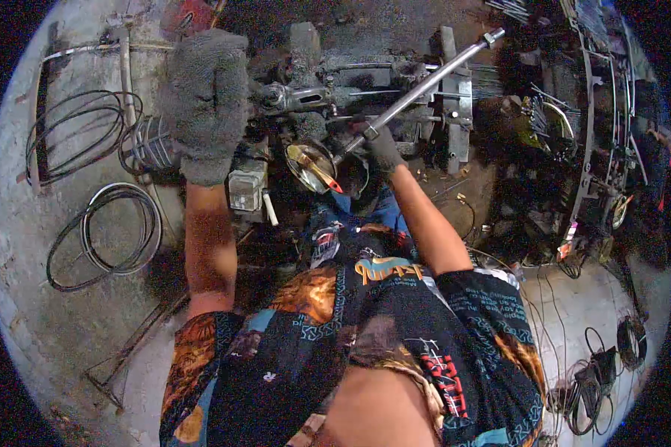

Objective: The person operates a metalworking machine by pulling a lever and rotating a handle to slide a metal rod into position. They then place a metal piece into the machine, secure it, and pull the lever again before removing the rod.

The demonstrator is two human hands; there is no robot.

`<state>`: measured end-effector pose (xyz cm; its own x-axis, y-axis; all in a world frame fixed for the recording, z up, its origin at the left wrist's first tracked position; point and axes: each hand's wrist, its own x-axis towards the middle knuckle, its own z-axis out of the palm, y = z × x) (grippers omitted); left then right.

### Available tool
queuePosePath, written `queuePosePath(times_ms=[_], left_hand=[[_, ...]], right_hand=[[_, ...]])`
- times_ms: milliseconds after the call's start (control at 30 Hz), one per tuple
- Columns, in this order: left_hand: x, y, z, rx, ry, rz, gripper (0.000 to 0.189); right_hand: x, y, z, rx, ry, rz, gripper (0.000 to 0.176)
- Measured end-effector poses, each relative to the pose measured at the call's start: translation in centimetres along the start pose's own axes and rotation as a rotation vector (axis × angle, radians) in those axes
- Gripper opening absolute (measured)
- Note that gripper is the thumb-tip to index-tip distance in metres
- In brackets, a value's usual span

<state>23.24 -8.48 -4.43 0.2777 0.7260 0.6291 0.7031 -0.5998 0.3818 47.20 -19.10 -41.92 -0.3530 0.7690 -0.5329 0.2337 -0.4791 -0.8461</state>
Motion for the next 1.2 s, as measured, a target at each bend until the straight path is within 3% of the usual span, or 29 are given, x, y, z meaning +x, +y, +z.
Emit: queuePosePath(times_ms=[67, 133, 167, 233, 267, 333, 367, 467, 500, 533, 633, 733, 767, 800, 833, 867, 933, 1000, 1067, 1133, 1200], left_hand=[[-0.7, -1.5, 0.3, 0.004, -0.001, -0.015, 0.012], [-0.9, -2.2, 1.0, 0.024, 0.045, 0.02, 0.012], [-1.0, -2.3, 0.9, 0.042, 0.083, 0.052, 0.011], [-1.1, -0.9, 0.3, 0.04, 0.08, -0.04, 0.011], [-1.0, -0.3, -0.1, 0.036, 0.071, -0.13, 0.011], [-1.8, -1.1, -0.2, 0.015, 0.107, -0.109, 0.011], [-2.2, -1.6, -0.2, -0.007, 0.129, -0.085, 0.011], [-2.3, -3.2, 0.0, 0.046, 0.085, -0.085, 0.011], [-2.4, -3.1, 0.1, 0.04, 0.087, -0.09, 0.011], [-2.3, -3.0, 0.3, 0.038, 0.107, -0.083, 0.012], [-1.9, -3.1, 0.2, 0.074, 0.101, -0.069, 0.013], [-1.4, -3.4, 0.7, 0.039, 0.068, -0.07, 0.015], [-1.4, -3.4, 0.9, -0.047, 0.077, -0.053, 0.016], [-1.6, -3.6, 1.0, -0.042, 0.078, -0.058, 0.016], [-1.8, -3.9, 1.1, 0.001, 0.043, -0.099, 0.017], [-2.6, -5.0, 1.8, 0.029, 0.019, -0.132, 0.019], [-3.3, -5.4, 1.6, 0.065, 0.023, -0.14, 0.02], [-2.8, -5.2, 1.5, 0.118, 0.028, -0.142, 0.022], [-2.2, -4.8, 1.2, 0.001, 0.033, -0.224, 0.027], [-1.9, -5.4, 1.5, -0.009, 0.024, -0.276, 0.028], [-1.2, -5.2, 1.2, -0.023, 0.021, -0.318, 0.03]], right_hand=[[-6.1, -9.5, -1.0, 0.129, 0.037, 0.053, 0.053], [-9.0, -15.1, -0.5, 1.553, -0.015, 0.253, 0.06], [-9.5, -16.0, 0.2, 1.542, -0.013, 0.251, 0.06], [-10.2, -17.1, 0.8, 1.624, -0.237, 0.156, 0.063], [-9.8, -17.0, 1.0, 1.611, -0.237, 0.15, 0.063], [-8.7, -16.1, 1.3, 1.401, -0.181, 0.145, 0.065], [-10.4, -19.5, 1.0, 1.164, -0.022, 0.337, 0.063], [-11.7, -14.0, -2.4, 1.033, -0.147, 0.314, 0.058], [-14.6, -19.8, -3.1, 0.926, 0.032, 0.302, 0.053], [-14.1, -16.5, -4.5, 1.002, -0.186, 0.299, 0.049], [-13.5, -16.4, -5.1, 0.812, -0.048, 0.394, 0.043], [-12.5, -9.0, -10.5, 0.191, 0.05, 0.148, 0.039], [-14.2, -11.8, -14.2, -0.19, 0.085, 0.042, 0.044], [-14.8, -11.9, -18.7, -0.557, -0.028, -0.21, 0.041], [-13.4, -12.9, -22.4, -0.675, 0.157, 0.204, 0.032], [-14.5, -19.7, -21.5, -0.734, 0.289, 0.209, 0.034], [-9.2, -18.1, -26.6, -0.879, 0.492, -0.313, 0.042], [-3.9, -19.5, -28.6, -1.035, 0.591, -0.502, 0.04], [0.9, -22.3, -27.0, -0.956, 0.567, -0.162, 0.038], [4.5, -22.5, -23.4, -0.54, 0.468, -0.271, 0.043], [7.6, -22.0, -19.2, -0.406, 0.307, -0.105, 0.052]])
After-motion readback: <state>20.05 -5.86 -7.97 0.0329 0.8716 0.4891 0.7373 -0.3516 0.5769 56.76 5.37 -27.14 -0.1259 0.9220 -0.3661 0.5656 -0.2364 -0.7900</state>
